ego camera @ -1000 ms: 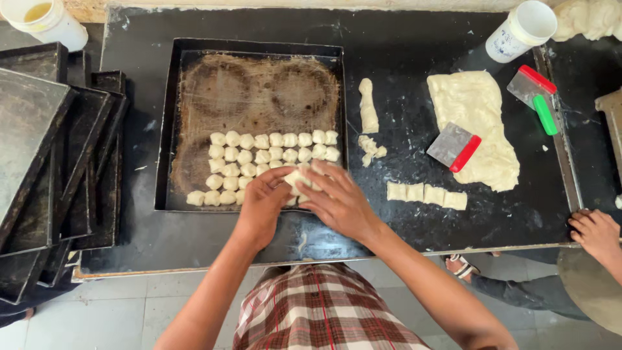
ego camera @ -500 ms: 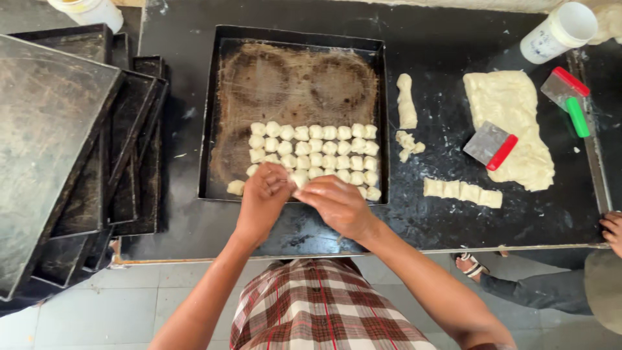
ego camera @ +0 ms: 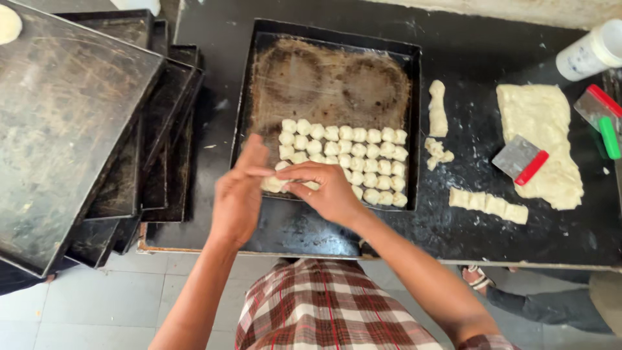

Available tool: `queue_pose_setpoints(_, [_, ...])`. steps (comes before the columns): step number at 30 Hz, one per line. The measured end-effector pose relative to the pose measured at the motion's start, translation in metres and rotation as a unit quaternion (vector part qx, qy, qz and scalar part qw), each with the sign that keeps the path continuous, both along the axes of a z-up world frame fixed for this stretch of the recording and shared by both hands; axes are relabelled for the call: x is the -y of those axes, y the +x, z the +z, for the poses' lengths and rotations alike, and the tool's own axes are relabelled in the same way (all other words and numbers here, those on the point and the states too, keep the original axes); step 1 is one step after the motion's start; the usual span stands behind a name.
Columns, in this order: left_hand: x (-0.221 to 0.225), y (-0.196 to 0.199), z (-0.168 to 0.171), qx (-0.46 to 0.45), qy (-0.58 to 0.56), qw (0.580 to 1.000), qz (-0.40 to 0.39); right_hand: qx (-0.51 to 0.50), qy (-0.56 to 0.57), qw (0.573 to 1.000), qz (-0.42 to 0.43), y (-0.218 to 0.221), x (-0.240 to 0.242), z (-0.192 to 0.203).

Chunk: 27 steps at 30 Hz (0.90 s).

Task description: The person shapes small pieces of dough into balls and arranges them in a metal tray, using their hands and a bench scraper to divide the dough on the worktable.

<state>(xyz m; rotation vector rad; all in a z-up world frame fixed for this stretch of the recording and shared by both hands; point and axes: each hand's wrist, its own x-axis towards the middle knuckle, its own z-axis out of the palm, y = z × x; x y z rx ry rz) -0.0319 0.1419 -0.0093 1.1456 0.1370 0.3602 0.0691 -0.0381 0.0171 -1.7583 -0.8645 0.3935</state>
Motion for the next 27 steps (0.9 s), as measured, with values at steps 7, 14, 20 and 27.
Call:
queue_pose_setpoints(7, [-0.047, 0.034, -0.072, -0.191, 0.265, 0.938, 0.113, -0.008, -0.042, 0.999, -0.032, 0.029, -0.061, -0.084])
queue_pose_setpoints(14, [-0.042, 0.057, -0.167, -0.093, 0.542, 0.835, 0.023, -0.014, -0.057, 0.992, -0.116, 0.022, 0.078, -0.067])
queue_pose_setpoints(20, [0.0, 0.051, -0.094, -0.064, 0.793, 0.597, 0.103, 0.21, -0.189, 0.864, -0.417, -0.007, 0.255, -0.085])
queue_pose_setpoints(27, [0.165, 0.131, -0.031, 0.059, 0.427, 0.884, -0.181, -0.011, -0.038, 0.938, -0.345, 0.082, 0.3, -0.073])
